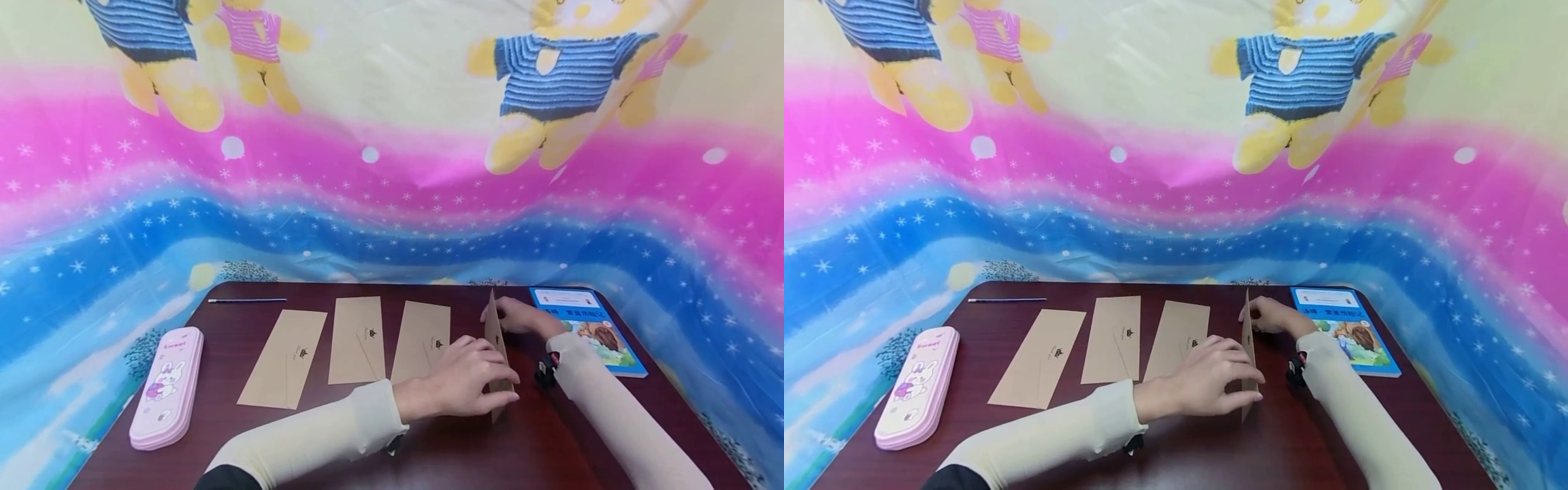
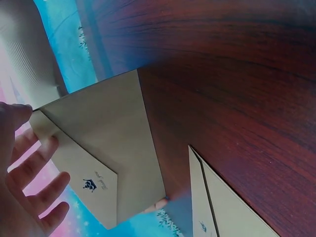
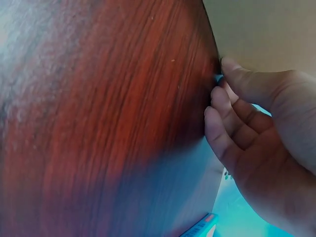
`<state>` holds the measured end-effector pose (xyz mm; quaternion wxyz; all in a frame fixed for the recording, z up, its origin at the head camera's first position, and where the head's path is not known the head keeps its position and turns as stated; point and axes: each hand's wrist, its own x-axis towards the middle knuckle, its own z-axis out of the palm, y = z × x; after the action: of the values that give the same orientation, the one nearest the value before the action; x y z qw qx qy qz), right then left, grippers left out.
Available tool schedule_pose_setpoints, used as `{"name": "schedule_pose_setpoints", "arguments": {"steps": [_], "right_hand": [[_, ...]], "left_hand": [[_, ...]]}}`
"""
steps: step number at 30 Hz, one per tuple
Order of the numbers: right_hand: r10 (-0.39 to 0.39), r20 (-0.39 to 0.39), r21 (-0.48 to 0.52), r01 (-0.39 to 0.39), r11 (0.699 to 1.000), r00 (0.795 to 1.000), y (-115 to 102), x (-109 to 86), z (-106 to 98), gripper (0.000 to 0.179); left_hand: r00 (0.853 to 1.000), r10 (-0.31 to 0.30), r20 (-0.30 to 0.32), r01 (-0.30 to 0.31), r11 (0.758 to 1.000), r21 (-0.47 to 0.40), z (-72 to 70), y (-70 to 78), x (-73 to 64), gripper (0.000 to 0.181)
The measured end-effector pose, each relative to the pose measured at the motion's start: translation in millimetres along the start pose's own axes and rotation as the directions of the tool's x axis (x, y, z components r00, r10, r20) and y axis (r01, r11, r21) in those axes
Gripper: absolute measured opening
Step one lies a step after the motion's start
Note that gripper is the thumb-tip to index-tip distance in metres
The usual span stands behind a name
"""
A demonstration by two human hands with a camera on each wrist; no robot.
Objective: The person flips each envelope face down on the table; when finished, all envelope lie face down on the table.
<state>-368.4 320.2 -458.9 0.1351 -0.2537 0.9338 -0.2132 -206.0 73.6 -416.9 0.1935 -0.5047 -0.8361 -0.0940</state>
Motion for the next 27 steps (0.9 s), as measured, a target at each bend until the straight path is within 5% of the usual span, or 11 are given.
{"name": "schedule_pose_setpoints", "arguments": {"steps": [9, 27], "right_hand": [[0.025, 0.006, 0.018, -0.025, 1.0, 1.0, 2.7, 0.6, 0.6, 0.02], [0.049, 0.002, 0.208, -0.049, 0.977, 0.999, 4.8, -12.4, -5.3, 0.021]], "left_hand": [[1.0, 0.006, -0.002, -0.006, 1.0, -0.001, -3.2, -2.0, -1.9, 0.025], [0.999, 0.005, -0.045, -0.005, 1.0, 0.004, -9.7, -4.6, -8.4, 0.025]]}}
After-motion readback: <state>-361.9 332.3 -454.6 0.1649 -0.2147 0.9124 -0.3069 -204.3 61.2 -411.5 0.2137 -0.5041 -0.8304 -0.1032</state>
